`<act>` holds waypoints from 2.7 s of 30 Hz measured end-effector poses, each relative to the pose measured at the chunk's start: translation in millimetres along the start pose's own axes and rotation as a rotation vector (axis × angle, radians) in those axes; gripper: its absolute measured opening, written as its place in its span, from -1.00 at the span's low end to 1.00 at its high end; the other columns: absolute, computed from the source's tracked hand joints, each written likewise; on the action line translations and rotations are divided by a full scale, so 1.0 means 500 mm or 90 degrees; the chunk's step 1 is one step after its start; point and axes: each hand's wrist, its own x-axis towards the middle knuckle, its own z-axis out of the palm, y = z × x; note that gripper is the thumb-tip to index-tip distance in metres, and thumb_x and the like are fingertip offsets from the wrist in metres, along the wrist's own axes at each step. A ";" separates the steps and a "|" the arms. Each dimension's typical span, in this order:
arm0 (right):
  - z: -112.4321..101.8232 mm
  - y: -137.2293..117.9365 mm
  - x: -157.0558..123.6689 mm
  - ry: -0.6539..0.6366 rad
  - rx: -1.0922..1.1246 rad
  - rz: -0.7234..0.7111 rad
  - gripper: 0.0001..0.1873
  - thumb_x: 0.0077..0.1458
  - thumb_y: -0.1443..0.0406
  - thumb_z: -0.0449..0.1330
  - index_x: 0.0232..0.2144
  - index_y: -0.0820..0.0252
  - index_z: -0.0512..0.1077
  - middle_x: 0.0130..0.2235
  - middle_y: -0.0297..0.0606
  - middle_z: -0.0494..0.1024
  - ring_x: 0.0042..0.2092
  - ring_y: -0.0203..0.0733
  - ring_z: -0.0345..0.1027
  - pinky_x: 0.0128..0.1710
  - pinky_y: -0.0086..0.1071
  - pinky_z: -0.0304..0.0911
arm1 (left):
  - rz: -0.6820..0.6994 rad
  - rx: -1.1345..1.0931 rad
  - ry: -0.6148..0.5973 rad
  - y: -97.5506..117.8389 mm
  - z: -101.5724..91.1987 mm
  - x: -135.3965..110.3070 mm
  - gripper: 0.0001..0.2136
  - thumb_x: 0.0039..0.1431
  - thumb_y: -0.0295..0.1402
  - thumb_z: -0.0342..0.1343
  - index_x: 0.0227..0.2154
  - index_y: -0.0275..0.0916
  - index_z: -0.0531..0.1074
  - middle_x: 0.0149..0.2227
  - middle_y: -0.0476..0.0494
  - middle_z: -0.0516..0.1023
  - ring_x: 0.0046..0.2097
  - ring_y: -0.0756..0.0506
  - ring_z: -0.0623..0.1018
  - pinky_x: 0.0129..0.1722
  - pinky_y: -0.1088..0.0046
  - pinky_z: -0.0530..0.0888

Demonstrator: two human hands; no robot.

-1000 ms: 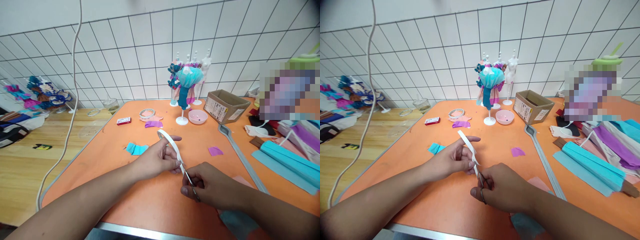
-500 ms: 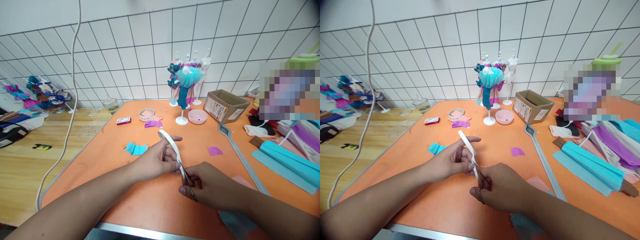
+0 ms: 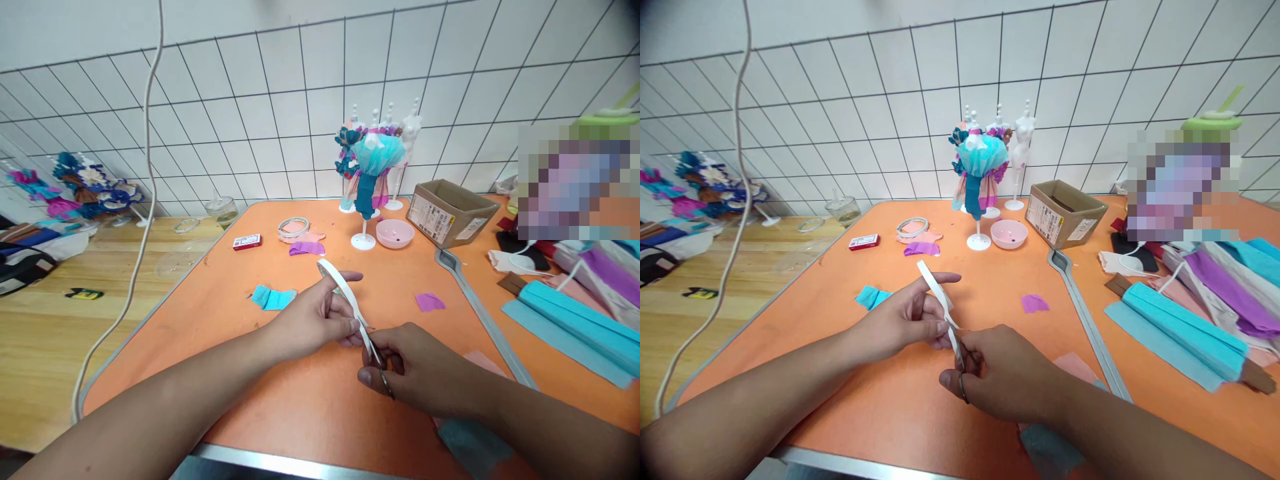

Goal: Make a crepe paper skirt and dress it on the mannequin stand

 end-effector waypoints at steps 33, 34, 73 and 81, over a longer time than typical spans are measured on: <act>0.006 0.006 0.000 0.039 -0.093 -0.012 -0.69 0.10 0.07 0.12 -0.52 0.15 0.31 -0.58 -0.46 0.34 -0.54 -0.39 0.09 -0.55 -0.48 -0.10 | -0.002 -0.007 0.022 0.000 0.003 -0.001 -0.25 0.01 -0.55 0.15 0.24 -0.23 -0.08 -0.48 0.01 0.49 -0.45 -0.05 0.55 -0.37 0.35 0.50; 0.005 0.006 0.000 0.039 -0.098 -0.011 -0.69 0.09 0.07 0.12 -0.53 0.15 0.30 -0.58 -0.46 0.34 -0.54 -0.39 0.08 -0.55 -0.47 -0.10 | -0.001 -0.006 0.019 0.000 0.003 -0.001 -0.23 0.01 -0.55 0.15 0.25 -0.24 -0.10 -0.48 0.01 0.49 -0.45 -0.05 0.55 -0.38 0.35 0.49; -0.013 -0.009 -0.009 -0.009 0.013 0.053 -0.74 0.04 0.09 0.17 -0.48 0.17 0.37 -0.56 -0.45 0.33 -0.51 -0.36 0.12 -0.54 -0.49 -0.02 | -0.045 -0.080 -0.024 0.002 -0.012 0.003 -0.21 -0.03 -0.55 0.18 0.25 -0.18 -0.06 -0.45 -0.03 0.54 -0.45 -0.06 0.57 -0.41 0.39 0.50; -0.009 -0.001 -0.002 0.018 -0.010 0.038 -0.76 0.03 0.10 0.18 -0.46 0.15 0.42 -0.52 -0.42 0.40 -0.49 -0.35 0.17 -0.53 -0.49 0.00 | -0.013 -0.135 -0.006 0.018 -0.024 -0.001 -0.23 -0.04 -0.56 0.19 0.24 -0.16 -0.01 -0.43 -0.05 0.54 -0.43 -0.08 0.58 -0.37 0.35 0.51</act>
